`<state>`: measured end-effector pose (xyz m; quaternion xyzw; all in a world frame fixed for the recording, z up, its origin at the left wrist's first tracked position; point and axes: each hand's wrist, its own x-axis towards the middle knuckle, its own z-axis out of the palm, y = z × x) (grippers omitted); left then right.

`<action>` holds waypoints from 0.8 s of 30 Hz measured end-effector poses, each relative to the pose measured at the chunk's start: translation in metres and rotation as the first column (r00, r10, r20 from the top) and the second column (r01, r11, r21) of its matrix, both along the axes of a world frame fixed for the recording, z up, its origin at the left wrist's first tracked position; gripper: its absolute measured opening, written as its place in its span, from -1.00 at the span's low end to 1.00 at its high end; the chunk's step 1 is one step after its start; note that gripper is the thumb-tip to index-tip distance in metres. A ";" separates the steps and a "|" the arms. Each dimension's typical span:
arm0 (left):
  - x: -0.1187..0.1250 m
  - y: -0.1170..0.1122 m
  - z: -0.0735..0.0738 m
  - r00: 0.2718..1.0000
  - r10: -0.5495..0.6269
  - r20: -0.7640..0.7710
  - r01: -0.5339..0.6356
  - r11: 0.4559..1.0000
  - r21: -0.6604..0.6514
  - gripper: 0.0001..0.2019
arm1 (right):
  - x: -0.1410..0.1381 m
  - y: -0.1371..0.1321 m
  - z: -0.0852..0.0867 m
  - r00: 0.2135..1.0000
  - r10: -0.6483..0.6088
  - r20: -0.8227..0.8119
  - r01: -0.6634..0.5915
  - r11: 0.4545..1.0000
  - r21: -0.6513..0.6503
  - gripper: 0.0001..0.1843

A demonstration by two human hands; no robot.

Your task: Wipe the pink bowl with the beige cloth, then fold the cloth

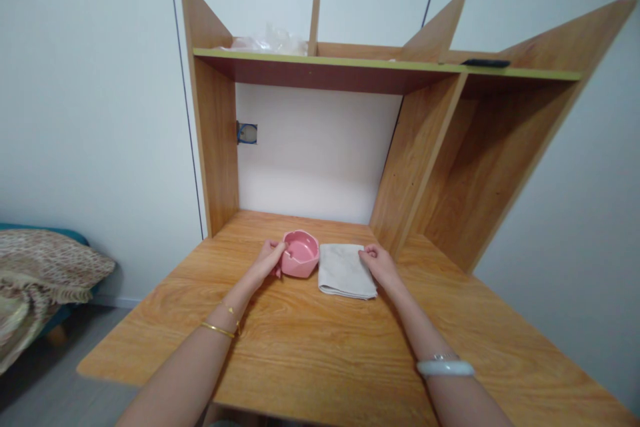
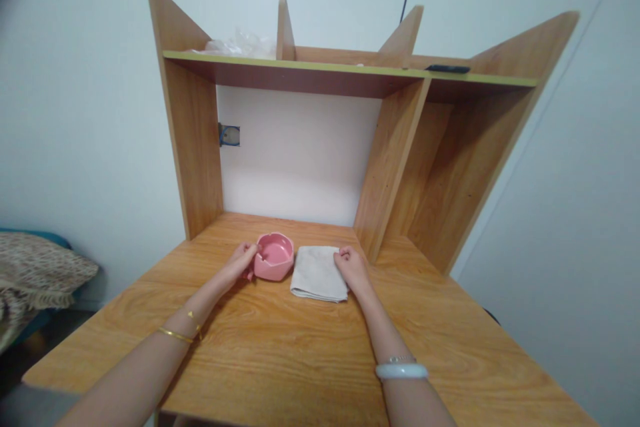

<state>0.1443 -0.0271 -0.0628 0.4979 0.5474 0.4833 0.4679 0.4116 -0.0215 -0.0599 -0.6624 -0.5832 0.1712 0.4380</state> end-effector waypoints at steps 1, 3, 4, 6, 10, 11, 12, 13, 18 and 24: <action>0.000 -0.001 0.001 1.000 -0.003 -0.003 0.003 1.000 -0.003 -0.78 | 0.000 -0.001 0.002 0.998 -0.002 -0.056 0.003 1.000 0.019 -0.85; 0.001 -0.002 0.002 1.000 -0.007 -0.014 0.007 1.000 -0.009 -0.77 | 0.002 -0.003 0.007 0.982 0.001 -0.189 0.009 0.999 0.052 -0.81; 0.002 -0.002 0.002 1.000 -0.008 -0.022 0.007 1.000 -0.011 -0.77 | 0.002 -0.005 0.010 0.967 0.010 -0.256 0.007 0.998 0.064 -0.78; 0.002 -0.002 0.003 0.999 -0.010 -0.040 0.009 1.000 -0.018 -0.78 | 0.004 -0.008 0.016 0.934 0.029 -0.357 -0.001 0.997 0.079 -0.71; 0.003 -0.002 0.003 0.998 -0.039 -0.056 0.038 0.999 -0.022 -0.78 | 0.007 -0.014 0.028 0.891 0.071 -0.448 -0.004 0.989 0.150 -0.63; 0.003 -0.002 0.002 0.997 -0.045 -0.054 0.044 0.999 -0.023 -0.77 | 0.008 -0.014 0.031 0.873 0.080 -0.480 0.004 0.985 0.172 -0.63; 0.003 -0.002 0.002 0.997 -0.048 -0.052 0.047 0.999 -0.026 -0.76 | 0.009 -0.014 0.035 0.853 0.086 -0.515 0.017 0.981 0.191 -0.63; 0.003 -0.002 0.002 0.998 -0.045 -0.050 0.044 0.999 -0.028 -0.75 | 0.010 -0.014 0.039 0.832 0.088 -0.549 0.032 0.978 0.205 -0.63; 0.004 -0.002 0.001 0.998 -0.022 -0.053 0.021 0.999 -0.025 -0.74 | 0.019 -0.017 0.068 0.813 0.080 -0.576 0.085 0.963 0.254 -0.63; 0.004 -0.003 0.002 0.997 -0.034 -0.071 0.033 0.999 -0.018 -0.72 | 0.042 -0.018 0.104 0.882 0.029 -0.470 0.147 0.931 0.334 -0.69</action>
